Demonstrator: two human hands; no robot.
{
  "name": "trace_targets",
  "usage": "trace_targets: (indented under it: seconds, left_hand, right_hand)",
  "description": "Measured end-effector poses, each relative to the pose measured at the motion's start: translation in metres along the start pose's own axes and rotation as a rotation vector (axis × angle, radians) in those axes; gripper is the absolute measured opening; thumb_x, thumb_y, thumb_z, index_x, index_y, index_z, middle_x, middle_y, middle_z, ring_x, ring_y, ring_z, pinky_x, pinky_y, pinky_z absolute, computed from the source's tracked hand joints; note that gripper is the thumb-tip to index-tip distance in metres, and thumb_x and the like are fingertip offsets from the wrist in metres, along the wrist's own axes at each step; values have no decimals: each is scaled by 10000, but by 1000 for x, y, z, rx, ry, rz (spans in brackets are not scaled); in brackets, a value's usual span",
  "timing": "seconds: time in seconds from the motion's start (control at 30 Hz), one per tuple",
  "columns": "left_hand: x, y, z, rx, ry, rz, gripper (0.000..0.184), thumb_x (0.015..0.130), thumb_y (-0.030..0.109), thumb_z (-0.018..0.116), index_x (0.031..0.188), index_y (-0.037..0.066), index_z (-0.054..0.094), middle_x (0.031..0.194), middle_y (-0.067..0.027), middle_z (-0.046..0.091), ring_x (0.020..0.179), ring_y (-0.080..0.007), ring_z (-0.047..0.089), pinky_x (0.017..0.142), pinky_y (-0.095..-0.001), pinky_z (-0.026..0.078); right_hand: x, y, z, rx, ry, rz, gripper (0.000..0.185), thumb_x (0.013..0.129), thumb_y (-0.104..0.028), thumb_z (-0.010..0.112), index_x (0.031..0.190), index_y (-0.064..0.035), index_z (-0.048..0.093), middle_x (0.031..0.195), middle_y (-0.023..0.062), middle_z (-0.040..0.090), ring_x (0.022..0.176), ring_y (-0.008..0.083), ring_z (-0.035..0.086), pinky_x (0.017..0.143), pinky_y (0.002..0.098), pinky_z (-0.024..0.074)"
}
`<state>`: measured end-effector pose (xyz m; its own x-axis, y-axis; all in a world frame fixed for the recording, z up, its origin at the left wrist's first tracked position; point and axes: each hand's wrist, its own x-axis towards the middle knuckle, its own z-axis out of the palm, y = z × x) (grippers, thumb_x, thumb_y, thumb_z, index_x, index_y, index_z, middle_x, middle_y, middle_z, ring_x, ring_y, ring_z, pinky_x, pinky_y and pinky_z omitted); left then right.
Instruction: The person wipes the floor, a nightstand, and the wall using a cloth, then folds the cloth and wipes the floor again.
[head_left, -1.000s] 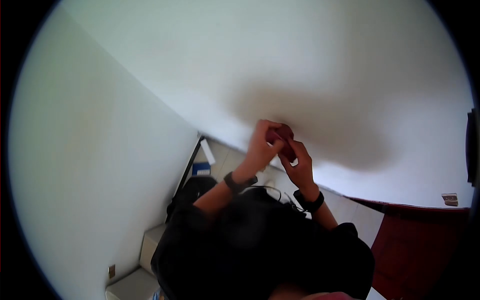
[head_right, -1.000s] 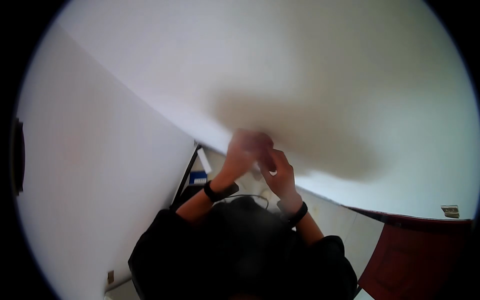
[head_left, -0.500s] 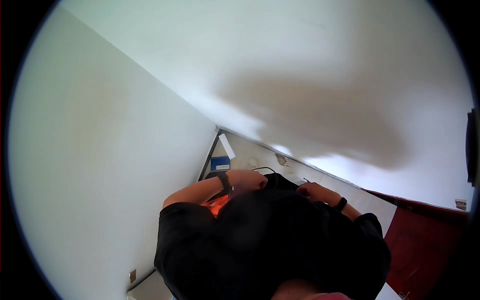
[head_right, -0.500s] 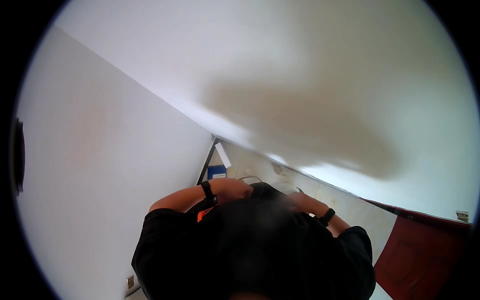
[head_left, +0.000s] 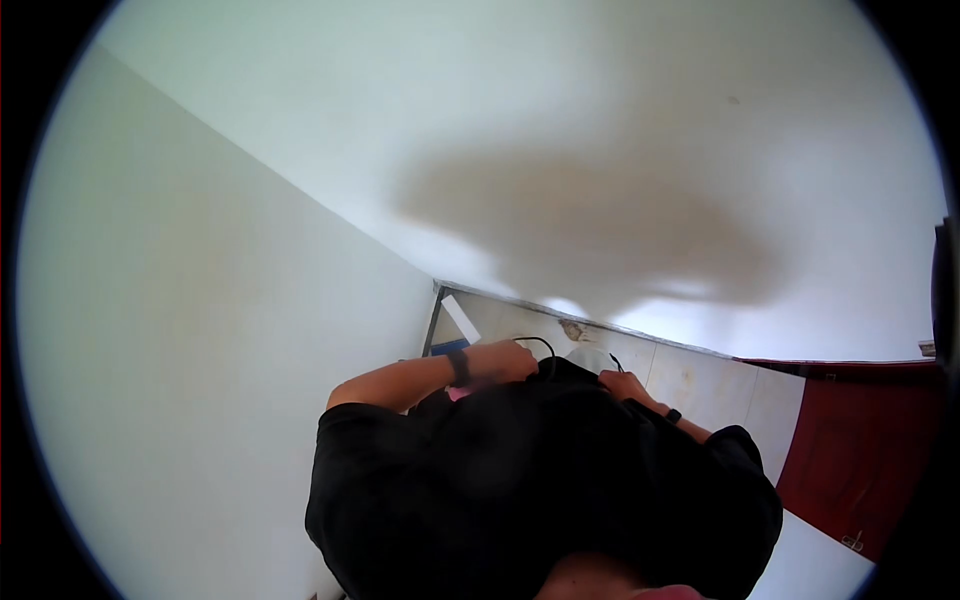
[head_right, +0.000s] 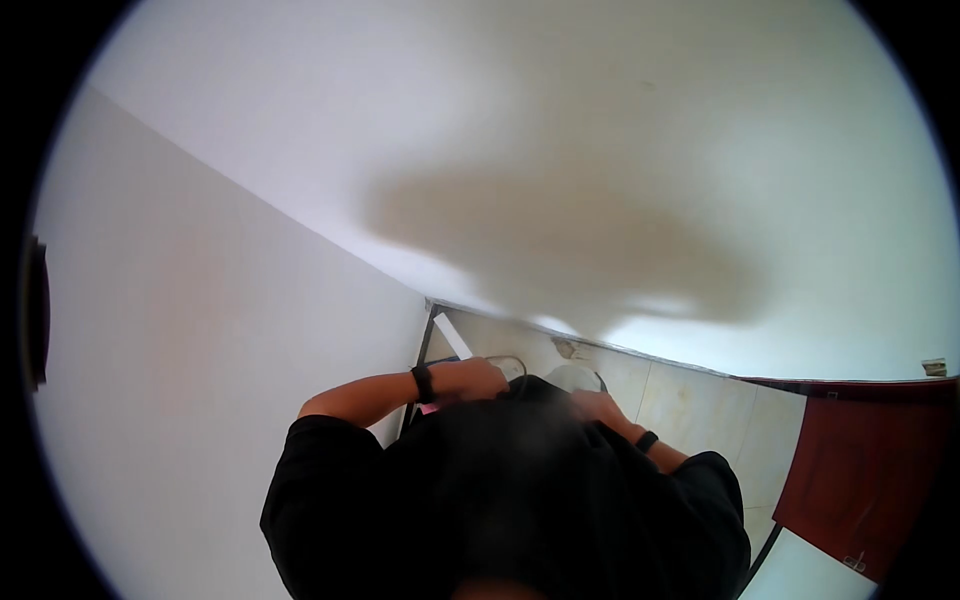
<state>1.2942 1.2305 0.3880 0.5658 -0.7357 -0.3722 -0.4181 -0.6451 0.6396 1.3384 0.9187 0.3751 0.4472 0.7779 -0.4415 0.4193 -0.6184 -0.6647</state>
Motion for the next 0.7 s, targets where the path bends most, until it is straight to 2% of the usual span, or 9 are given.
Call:
trace_targets:
  seconds: [0.03,0.13,0.23,0.3,0.37,0.43,0.47,0.6,0.7]
  left_hand:
    - [-3,-2,5,9,21,34,187,847,159,558,878,2,655,879,-206,669,884,-403,640,775,-457,506]
    - [-17,19,-19,11,17,118,175,851,152,553,872,6,648,883,-201,666,881,-402,636,778,-455,498]
    - [-21,10,-10,-121,91,257,175,860,145,542,864,1,641,892,-198,665,879,-403,631,781,-459,492]
    - [-28,7,-7,-197,45,281,171,864,133,534,880,-3,636,897,-201,664,883,-404,631,782,-463,492]
    - [-28,12,-35,-222,-120,224,166,868,115,528,921,-5,630,898,-211,661,893,-405,633,780,-466,497]
    - [-48,6,-12,-84,-161,145,164,848,137,547,896,16,646,875,-213,663,855,-412,630,749,-487,488]
    - [-61,3,-3,-14,-181,106,162,838,148,556,884,26,653,863,-215,664,836,-415,628,733,-497,483]
    - [-106,40,-22,-80,-100,16,160,833,116,550,889,2,647,881,-226,663,848,-422,630,744,-485,495]
    - [-82,54,-43,-88,-121,51,174,842,115,545,892,-20,644,882,-233,663,868,-422,637,750,-470,506]
  right_hand:
    - [-7,-9,-2,29,-17,43,190,879,-217,552,865,-28,549,812,166,603,772,402,619,666,448,486]
    - [-35,1,14,354,159,-279,201,880,-200,538,965,-34,612,874,158,635,811,376,646,706,439,509]
    - [-57,-20,7,285,135,-122,148,872,-162,549,924,-32,597,836,145,614,801,361,646,689,420,502]
    - [-58,-27,9,247,143,-123,143,863,-170,565,904,-35,590,816,141,599,773,359,635,674,411,497]
    - [-42,-37,-12,289,108,-187,139,859,-180,580,904,-49,574,796,146,580,768,351,622,676,404,494]
    - [-20,-48,-17,302,84,-320,127,866,-175,573,916,-57,578,801,140,577,801,340,617,704,403,498]
    - [-2,-46,-6,250,63,-287,131,868,-177,575,924,-59,587,831,135,595,831,332,622,724,393,496]
    - [27,-53,7,362,-45,-281,144,878,-191,583,938,-63,613,934,116,649,889,305,644,779,366,493]
    - [-22,-45,-10,456,15,-318,151,903,-183,570,945,-44,609,917,130,641,887,280,643,780,358,476]
